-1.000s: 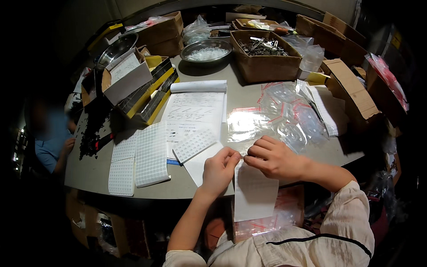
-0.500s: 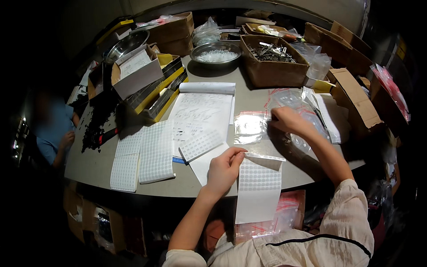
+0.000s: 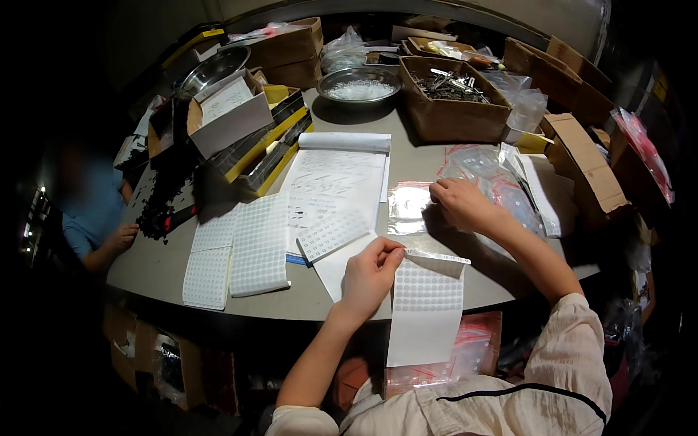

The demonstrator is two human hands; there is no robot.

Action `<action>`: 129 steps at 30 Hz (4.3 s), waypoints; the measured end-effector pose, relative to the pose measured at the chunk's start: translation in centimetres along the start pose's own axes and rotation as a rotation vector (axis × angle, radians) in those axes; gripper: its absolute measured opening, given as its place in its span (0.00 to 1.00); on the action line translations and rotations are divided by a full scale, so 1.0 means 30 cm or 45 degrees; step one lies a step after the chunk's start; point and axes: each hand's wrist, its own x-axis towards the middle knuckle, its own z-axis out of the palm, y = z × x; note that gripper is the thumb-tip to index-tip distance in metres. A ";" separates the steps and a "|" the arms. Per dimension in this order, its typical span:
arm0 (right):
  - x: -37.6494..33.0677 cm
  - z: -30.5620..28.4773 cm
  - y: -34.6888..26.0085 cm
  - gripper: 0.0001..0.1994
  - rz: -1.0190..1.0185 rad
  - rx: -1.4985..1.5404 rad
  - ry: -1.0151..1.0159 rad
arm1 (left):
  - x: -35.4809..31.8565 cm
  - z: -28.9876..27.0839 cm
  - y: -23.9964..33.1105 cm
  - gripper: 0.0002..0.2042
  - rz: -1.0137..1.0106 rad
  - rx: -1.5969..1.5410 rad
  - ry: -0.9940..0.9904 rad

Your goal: The person sits at a cluttered table and repeatedly picks up small, clear plastic bags containing red items. They peel off small white labels from a sheet and affix them to the bags one by one. The labeled bags are then placed into a cardboard box on the table.

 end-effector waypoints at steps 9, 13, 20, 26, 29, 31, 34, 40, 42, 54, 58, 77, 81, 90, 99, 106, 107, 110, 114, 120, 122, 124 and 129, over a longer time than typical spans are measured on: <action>-0.012 -0.144 -0.081 0.19 0.249 0.587 -0.136 | -0.001 -0.004 0.021 0.10 0.107 0.178 -0.003; -0.017 -0.171 -0.257 0.16 -0.008 0.941 -0.334 | -0.002 -0.003 -0.002 0.10 0.215 0.214 -0.001; -0.028 -0.147 -0.306 0.11 -0.193 0.692 -0.086 | -0.003 0.006 -0.030 0.10 0.006 -0.147 -0.084; -0.069 -0.139 -0.357 0.12 -0.390 0.167 0.142 | -0.002 0.008 -0.055 0.10 -0.025 -0.166 -0.070; -0.089 -0.114 -0.352 0.15 -0.559 0.075 0.230 | -0.005 0.006 -0.031 0.10 -0.068 -0.245 -0.090; -0.094 -0.111 -0.349 0.14 -0.619 0.046 0.296 | -0.004 0.003 -0.022 0.10 -0.052 -0.242 -0.105; -0.108 -0.106 -0.333 0.13 -0.664 0.084 0.291 | -0.006 0.002 -0.010 0.10 -0.081 -0.251 -0.120; -0.081 -0.125 -0.270 0.09 -0.349 0.655 0.222 | -0.004 -0.005 -0.029 0.10 -0.117 -0.264 -0.157; -0.006 -0.152 -0.206 0.07 -0.040 0.844 0.194 | -0.004 -0.007 -0.021 0.10 -0.169 -0.286 -0.171; 0.111 0.016 0.017 0.18 0.402 -0.020 -0.201 | -0.002 -0.005 -0.005 0.11 -0.223 -0.300 -0.156; 0.051 -0.091 0.063 0.24 0.550 0.104 -0.380 | -0.006 -0.008 0.000 0.11 -0.205 -0.201 -0.162; 0.050 0.002 0.022 0.12 -0.077 0.173 -0.011 | 0.002 0.002 -0.004 0.09 -0.154 -0.230 -0.107; 0.024 -0.028 0.020 0.12 0.269 -0.040 -0.095 | -0.004 -0.010 0.007 0.09 -0.108 -0.161 -0.041; -0.146 -0.190 -0.049 0.16 0.348 0.643 0.053 | -0.008 -0.013 0.015 0.07 0.035 0.128 0.186; -0.232 -0.200 -0.276 0.12 0.168 0.733 0.025 | -0.010 -0.017 0.043 0.07 -0.058 0.082 0.130; -0.225 -0.169 -0.294 0.08 -0.011 0.707 0.173 | 0.007 -0.010 0.052 0.10 0.625 0.251 0.220; -0.223 -0.163 -0.302 0.08 -0.054 0.696 0.175 | 0.007 -0.010 0.056 0.10 0.664 0.294 0.158; -0.221 -0.134 -0.318 0.16 -0.154 0.752 0.168 | 0.010 0.008 0.049 0.06 0.806 0.387 0.055; -0.206 -0.148 -0.321 0.13 0.017 0.966 0.069 | 0.007 0.005 0.044 0.04 0.770 0.454 0.025; -0.198 -0.130 -0.307 0.11 0.082 1.086 0.102 | 0.012 0.009 0.044 0.04 0.732 0.392 0.048; -0.199 -0.122 -0.304 0.11 0.131 1.155 0.128 | 0.008 0.010 0.047 0.04 0.685 0.346 0.079; -0.196 -0.117 -0.295 0.10 0.091 1.081 0.111 | 0.005 0.007 0.048 0.04 0.657 0.334 0.068; -0.170 -0.132 -0.321 0.10 -0.127 0.724 0.132 | 0.007 0.006 0.050 0.03 0.657 0.352 0.059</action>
